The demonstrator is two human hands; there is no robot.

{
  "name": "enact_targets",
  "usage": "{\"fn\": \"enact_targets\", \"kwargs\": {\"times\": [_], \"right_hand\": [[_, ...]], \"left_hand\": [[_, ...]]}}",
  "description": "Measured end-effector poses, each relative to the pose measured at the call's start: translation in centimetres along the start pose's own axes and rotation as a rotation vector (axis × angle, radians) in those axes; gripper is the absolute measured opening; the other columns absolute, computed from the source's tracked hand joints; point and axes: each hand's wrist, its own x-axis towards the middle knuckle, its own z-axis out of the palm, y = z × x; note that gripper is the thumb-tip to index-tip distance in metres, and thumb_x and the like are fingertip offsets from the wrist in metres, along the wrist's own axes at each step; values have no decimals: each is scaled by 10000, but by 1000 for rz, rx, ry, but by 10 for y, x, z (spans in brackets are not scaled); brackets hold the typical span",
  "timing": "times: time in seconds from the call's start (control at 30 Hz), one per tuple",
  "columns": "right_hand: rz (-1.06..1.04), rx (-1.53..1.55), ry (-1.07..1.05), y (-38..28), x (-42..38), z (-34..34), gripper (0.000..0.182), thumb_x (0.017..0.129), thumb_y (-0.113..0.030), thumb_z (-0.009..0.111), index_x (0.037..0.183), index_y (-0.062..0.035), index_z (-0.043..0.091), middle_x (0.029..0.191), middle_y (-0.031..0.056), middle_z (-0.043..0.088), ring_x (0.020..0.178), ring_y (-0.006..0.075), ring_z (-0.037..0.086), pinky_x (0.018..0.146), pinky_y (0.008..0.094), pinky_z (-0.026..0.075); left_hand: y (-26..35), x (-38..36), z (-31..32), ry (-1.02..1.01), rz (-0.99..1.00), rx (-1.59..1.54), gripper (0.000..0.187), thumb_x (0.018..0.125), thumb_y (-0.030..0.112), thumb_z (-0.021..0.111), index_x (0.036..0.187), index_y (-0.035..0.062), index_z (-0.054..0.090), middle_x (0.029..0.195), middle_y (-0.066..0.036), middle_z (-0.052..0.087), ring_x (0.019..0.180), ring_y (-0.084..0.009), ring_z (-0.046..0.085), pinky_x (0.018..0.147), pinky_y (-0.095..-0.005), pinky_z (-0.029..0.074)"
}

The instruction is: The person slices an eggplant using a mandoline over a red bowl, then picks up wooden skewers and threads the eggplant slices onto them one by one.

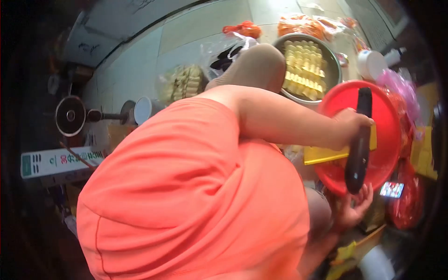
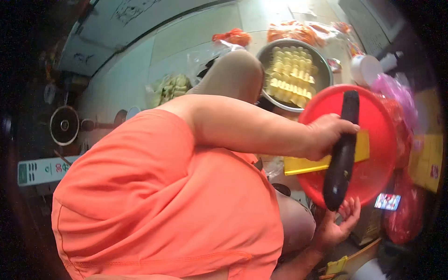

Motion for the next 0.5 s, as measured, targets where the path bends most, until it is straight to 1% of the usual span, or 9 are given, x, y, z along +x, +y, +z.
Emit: {"fn": "enact_targets", "kwargs": {"times": [0.13,0.17,0.2,0.27,0.3,0.33,0.4,0.47,0.5], "right_hand": [[17,224,-47,-28,13,41,588,800,-11,642,1338,-24,407,1225,113,516,1028,207,561,913,339,443],[21,312,-60,-38,13,46,588,799,2,630,1339,-17,398,1244,126,510,1042,220,567,918,343,451],[19,299,-75,-30,10,46,588,799,2,630,1339,-17,398,1244,126,510,1042,220,567,918,343,451],[86,459,-76,-2,2,36,556,812,11,610,1326,-5,400,1248,156,515,1072,241,571,908,361,476],[198,622,-1,-38,0,45,517,841,-26,606,1317,-2,405,1231,173,532,1106,256,559,912,385,487],[201,603,0,-47,2,48,517,841,-26,606,1317,-2,405,1231,173,532,1106,256,559,912,385,487],[-27,745,107,-61,1,53,501,871,-102,607,1320,-4,406,1241,170,531,1124,261,546,911,380,489],[-13,755,143,-77,2,67,454,897,-127,561,1307,7,419,1240,174,525,1133,267,534,947,395,454],[-6,788,176,-86,4,75,416,922,-151,515,1294,17,432,1239,177,520,1142,273,522,983,410,419]], "left_hand": [[9,-22,6,-73,60,-242,389,799,246,663,1074,67,454,873,-123,560,733,-249,594,617,-412,513],[12,-27,3,-100,54,-232,430,799,257,666,1107,70,431,908,-125,556,811,-248,595,695,-431,505],[15,-35,-1,-54,-85,-166,440,793,278,672,1103,73,436,917,-118,556,827,-243,584,749,-432,486],[16,-39,-6,-25,-134,-60,427,794,308,668,1095,91,457,908,-107,563,775,-236,564,711,-414,464],[12,-37,-10,-32,-141,-74,427,794,308,668,1095,91,457,908,-107,563,775,-236,564,711,-414,464],[6,-33,-15,-168,-139,-99,422,793,320,667,1088,93,468,902,-99,568,759,-230,553,680,-402,452],[6,-35,-19,-320,-150,-133,418,793,332,666,1081,94,480,896,-91,572,743,-223,543,649,-390,440],[12,-45,-19,-298,-195,-39,340,825,374,638,1002,90,578,879,-86,608,752,-231,549,634,-388,427],[17,-46,-20,-351,-249,-103,379,789,326,691,1023,77,526,834,-53,594,680,-174,546,554,-308,422]]}}
